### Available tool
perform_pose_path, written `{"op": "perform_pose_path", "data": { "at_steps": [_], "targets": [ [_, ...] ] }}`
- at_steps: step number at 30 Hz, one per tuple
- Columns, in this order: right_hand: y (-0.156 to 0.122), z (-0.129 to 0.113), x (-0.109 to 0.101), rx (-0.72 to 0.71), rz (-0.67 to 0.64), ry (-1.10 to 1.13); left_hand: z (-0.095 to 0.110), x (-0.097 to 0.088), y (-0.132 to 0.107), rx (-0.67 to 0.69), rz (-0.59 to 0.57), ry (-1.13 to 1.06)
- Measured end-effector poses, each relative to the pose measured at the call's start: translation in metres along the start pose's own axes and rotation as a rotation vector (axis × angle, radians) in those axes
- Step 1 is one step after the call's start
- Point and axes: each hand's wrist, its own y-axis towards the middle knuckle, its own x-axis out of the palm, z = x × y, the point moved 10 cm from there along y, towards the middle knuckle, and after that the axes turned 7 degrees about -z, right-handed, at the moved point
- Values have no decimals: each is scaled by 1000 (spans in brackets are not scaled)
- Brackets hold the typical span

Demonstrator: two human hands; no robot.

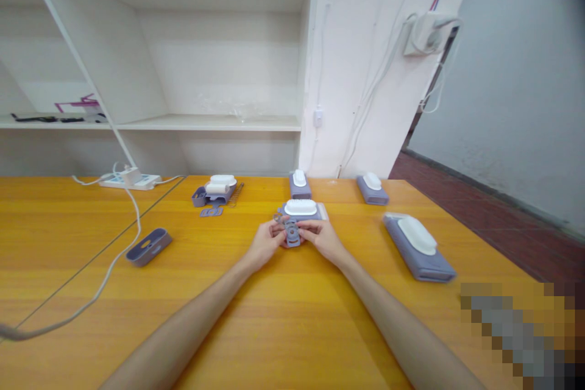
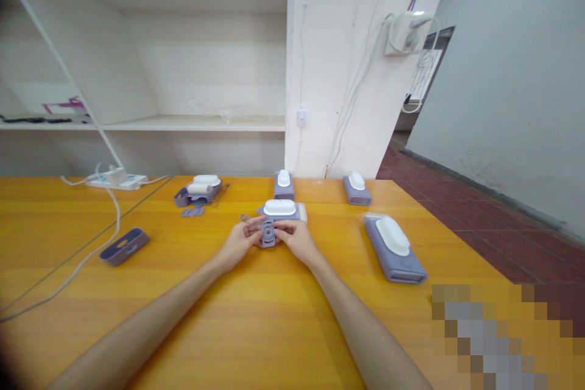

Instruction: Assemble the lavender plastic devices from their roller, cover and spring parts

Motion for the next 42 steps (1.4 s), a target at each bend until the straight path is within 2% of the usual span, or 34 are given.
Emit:
{"op": "perform_pose_path", "data": {
  "at_steps": [17, 23, 34, 42],
  "targets": [
    [0, -2, 3, -37, -89, -14, 1, 0, 0, 1, 4, -13],
    [1, 1, 0, -14, -40, 2, 2, 0, -1, -6, 31, 16],
    [2, 4, -1, -39, -21, -12, 0, 3, -1, 12, -54, 49],
    [2, 6, 1, -46, -7, -41, 5, 4, -1, 30, -47, 76]
  ]
}}
